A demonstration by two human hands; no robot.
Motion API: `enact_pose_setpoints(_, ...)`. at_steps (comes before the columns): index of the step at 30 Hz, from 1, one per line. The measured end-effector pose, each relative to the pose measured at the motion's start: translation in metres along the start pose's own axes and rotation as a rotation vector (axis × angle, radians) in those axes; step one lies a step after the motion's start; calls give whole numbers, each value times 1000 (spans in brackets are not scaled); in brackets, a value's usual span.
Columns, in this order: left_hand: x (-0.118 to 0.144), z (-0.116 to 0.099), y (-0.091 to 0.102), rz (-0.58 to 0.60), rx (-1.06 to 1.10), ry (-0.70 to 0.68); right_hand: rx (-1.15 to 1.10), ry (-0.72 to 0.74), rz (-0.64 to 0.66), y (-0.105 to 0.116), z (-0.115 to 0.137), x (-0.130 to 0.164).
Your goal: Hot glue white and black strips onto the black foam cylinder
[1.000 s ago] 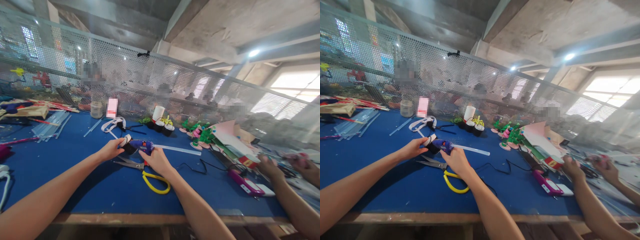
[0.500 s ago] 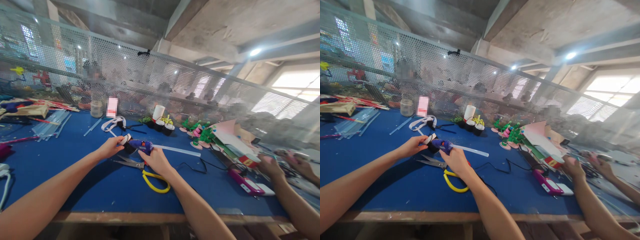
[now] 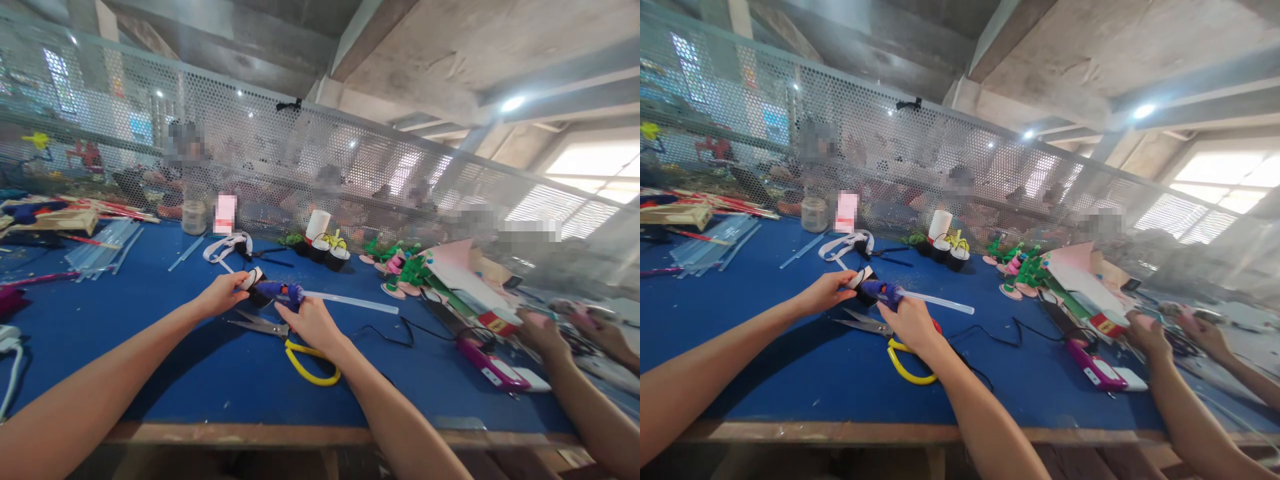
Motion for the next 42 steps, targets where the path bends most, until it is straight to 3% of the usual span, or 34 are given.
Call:
enact_pose_setpoints(13,1,-2,0,0,9,-14,-27,23,-19,2,2,0)
enact_pose_setpoints(23,0,7,2,-45,-52,25,-21,55,-134,14,-7,-5)
enact_pose_setpoints(35,1,3,2,17,-27,40,-48,-47,-87,14,-18,-6)
enact_pose_setpoints(42,1,2,3,15,-32,46,-62,-24,-95,15,-16,-6)
Point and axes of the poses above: each hand's wrist, its own x-axis away from the middle knuckle, its own y-axis out of the back of the hand, z = x × y, the point moved 8 cm from there along -x, towards the middle knuckle, and after that the axes turned 5 degrees about y, right-handed, at the moved point
